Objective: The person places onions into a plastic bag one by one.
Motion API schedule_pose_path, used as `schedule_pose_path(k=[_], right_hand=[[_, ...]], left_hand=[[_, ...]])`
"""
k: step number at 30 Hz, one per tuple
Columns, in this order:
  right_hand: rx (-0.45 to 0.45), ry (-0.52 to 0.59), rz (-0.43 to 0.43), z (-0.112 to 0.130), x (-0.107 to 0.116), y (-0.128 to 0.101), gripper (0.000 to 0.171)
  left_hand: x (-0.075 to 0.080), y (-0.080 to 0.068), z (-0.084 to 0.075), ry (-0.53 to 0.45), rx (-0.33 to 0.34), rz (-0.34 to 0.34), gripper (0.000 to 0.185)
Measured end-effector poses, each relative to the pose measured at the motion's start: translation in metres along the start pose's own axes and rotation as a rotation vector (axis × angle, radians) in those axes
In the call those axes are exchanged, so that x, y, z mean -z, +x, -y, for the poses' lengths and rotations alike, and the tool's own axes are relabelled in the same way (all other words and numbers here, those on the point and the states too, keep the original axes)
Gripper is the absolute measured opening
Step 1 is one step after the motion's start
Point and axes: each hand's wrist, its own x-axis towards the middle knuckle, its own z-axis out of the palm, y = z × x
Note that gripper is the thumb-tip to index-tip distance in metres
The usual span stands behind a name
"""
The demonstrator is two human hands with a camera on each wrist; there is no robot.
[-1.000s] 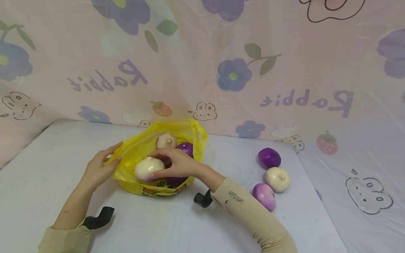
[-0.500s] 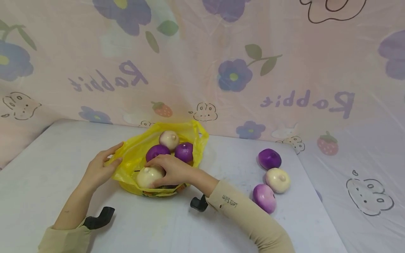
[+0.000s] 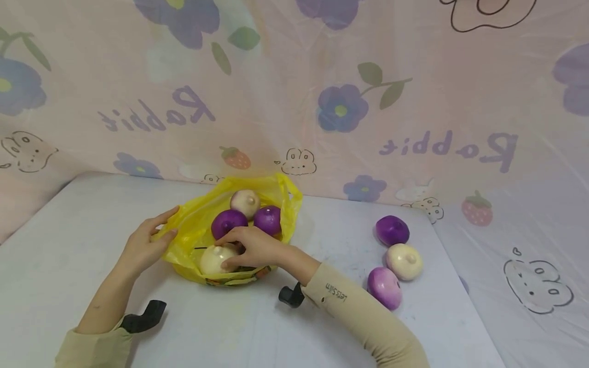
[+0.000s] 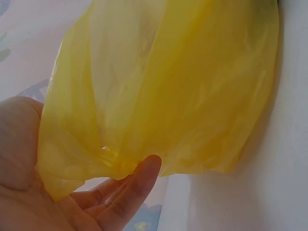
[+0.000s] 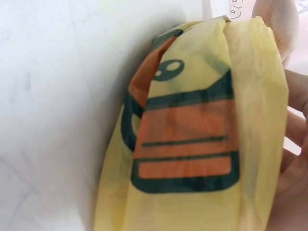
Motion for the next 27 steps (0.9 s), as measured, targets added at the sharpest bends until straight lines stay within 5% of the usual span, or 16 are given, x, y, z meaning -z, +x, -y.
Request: schedule_pose_path(k=[9, 18, 27], right_hand=[[-0.020, 0.087, -0.033, -0.004, 0.001, -0.005, 0.043], [0.044, 0.130, -0.150, -0.010, 0.008, -0.012, 0.039], [-0.008, 0.234, -0.244, -0.015, 0.013, -0.026, 0.038]], left_hand=[[0.000, -0.001, -0.001, 0.007, 0.005, -0.006, 0.056], [0.001, -0.001, -0.001, 0.008, 0.003, -0.010, 0.056], [0.002, -0.002, -0.001, 0.009, -0.008, -0.012, 0.056]])
